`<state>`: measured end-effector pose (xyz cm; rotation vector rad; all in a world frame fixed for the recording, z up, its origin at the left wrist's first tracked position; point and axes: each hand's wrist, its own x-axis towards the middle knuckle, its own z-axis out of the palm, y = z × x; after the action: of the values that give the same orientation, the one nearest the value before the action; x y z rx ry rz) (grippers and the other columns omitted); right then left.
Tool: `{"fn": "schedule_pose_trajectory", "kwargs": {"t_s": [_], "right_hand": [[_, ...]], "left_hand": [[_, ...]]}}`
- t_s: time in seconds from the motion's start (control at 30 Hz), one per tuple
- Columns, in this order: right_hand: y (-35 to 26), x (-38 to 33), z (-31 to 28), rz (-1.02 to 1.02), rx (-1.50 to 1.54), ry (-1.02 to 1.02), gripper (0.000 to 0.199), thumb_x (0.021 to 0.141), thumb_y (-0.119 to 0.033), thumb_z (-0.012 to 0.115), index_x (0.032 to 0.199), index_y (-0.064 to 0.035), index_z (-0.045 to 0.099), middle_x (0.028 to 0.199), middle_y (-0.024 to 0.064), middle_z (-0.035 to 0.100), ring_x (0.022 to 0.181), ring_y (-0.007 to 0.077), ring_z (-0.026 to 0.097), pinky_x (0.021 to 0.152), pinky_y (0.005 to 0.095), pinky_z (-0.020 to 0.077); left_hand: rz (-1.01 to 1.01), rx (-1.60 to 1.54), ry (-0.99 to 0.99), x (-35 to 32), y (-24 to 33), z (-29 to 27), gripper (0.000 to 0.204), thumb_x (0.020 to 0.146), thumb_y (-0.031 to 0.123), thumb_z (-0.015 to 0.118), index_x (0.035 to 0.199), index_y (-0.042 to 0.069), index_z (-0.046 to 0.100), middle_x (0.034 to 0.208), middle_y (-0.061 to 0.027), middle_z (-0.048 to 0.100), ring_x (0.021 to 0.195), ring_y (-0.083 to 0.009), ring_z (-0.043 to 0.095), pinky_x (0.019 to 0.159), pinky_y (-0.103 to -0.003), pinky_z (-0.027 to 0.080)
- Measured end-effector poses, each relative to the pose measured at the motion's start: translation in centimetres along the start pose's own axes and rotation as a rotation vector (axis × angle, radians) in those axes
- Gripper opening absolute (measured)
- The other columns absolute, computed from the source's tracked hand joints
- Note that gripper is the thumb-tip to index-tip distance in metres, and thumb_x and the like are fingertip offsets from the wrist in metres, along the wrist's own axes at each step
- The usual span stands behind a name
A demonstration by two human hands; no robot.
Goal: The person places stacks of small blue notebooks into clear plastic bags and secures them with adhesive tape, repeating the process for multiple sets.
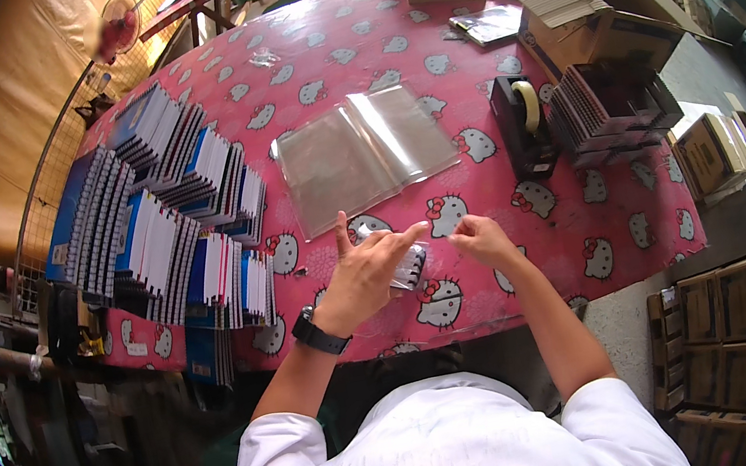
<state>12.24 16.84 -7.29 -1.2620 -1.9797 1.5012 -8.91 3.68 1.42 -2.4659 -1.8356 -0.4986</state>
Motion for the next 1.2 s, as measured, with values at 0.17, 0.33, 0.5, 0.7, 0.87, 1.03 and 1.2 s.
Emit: {"fn": "schedule_pose_trajectory", "kwargs": {"t_s": [0.17, 0.33, 0.5, 0.7, 0.87, 1.03, 1.2], "right_hand": [[-1.3, -3.2, -1.1, -0.219, 0.263, -0.302, 0.053, 0.071, -0.013, 0.079, 0.117, -0.0008, 0.055, 0.101, 0.005, 0.063, 0.085, 0.0111, 0.059, 0.074, 0.0263, 0.0494], [-5.2, -3.4, 2.8, -0.34, 0.46, -0.284, 0.083, 0.061, 0.001, 0.082, 0.131, -0.0052, 0.038, 0.12, 0.0069, 0.051, 0.111, 0.0148, 0.049, 0.093, 0.0313, 0.0435], [-8.2, -3.4, 0.8, -0.238, 0.52, -0.384, 0.077, 0.069, -0.021, 0.081, 0.133, -0.0057, 0.04, 0.122, 0.0066, 0.049, 0.109, 0.0125, 0.05, 0.091, 0.0293, 0.0443], [-14.8, -2.7, -0.8, -0.612, -0.395, 0.211, 0.008, 0.076, -0.007, 0.069, 0.082, -0.003, 0.067, 0.076, 0.0083, 0.062, 0.072, 0.0208, 0.061, 0.067, 0.0323, 0.0497], [-14.7, -4.5, -4.3, -0.463, -0.052, 0.182, 0.007, 0.079, -0.006, 0.066, 0.085, -0.0035, 0.067, 0.08, 0.0053, 0.065, 0.067, 0.0149, 0.06, 0.062, 0.0254, 0.0474], [-10.0, -4.3, -4.4, -0.586, -0.129, -0.389, 0.03, 0.073, -0.025, 0.073, 0.096, -0.0058, 0.07, 0.104, 0.0064, 0.064, 0.096, 0.0176, 0.054, 0.091, 0.0316, 0.0396], [-7.7, -4.2, -2.2, -0.582, -0.241, -0.372, 0.06, 0.053, -0.004, 0.065, 0.11, -0.0233, 0.068, 0.132, -0.006, 0.053, 0.129, 0.0261, 0.03, 0.11, 0.0446, 0.0225]], "left_hand": [[-0.147, -1.036, 0.472, -1.8, -1.2, -0.8, 0.106, 0.06, 0.01, 0.085, 0.145, 0.014, 0.021, 0.116, -0.0102, 0.056, 0.113, -0.0248, 0.054, 0.103, -0.049, 0.036], [-0.284, -1.027, 0.331, -2.7, -0.3, 2.6, 0.121, 0.059, 0.013, 0.087, 0.149, 0.014, 0.006, 0.111, -0.0114, 0.056, 0.106, -0.0223, 0.055, 0.095, -0.036, 0.043], [-0.338, -1.218, 0.429, -1.5, -0.1, 1.0, 0.1, 0.069, 0.016, 0.081, 0.147, 0.012, 0.017, 0.107, -0.0115, 0.06, 0.1, -0.0199, 0.058, 0.086, -0.033, 0.047], [-0.433, -0.556, 0.264, 1.4, -0.2, -4.0, 0.038, 0.076, 0.013, 0.071, 0.112, 0.005, 0.063, 0.076, -0.009, 0.065, 0.072, -0.0248, 0.064, 0.064, -0.033, 0.05], [-0.138, -0.405, 0.497, 1.6, 2.5, -9.3, 0.013, 0.072, 0.014, 0.071, 0.084, 0.013, 0.067, 0.074, -0.0025, 0.064, 0.082, -0.0203, 0.06, 0.093, -0.042, 0.039], [0.022, -0.117, 0.053, 0.0, 2.3, -5.4, 0.017, 0.067, 0.019, 0.076, 0.082, 0.014, 0.069, 0.076, 0.001, 0.065, 0.094, -0.0175, 0.058, 0.107, -0.062, 0.003], [-0.099, -0.52, 0.535, -1.9, 1.2, -6.2, 0.003, 0.073, 0.013, 0.069, 0.076, 0.012, 0.067, 0.076, 0.0, 0.065, 0.097, -0.0191, 0.059, 0.107, -0.052, 0.02]]}}
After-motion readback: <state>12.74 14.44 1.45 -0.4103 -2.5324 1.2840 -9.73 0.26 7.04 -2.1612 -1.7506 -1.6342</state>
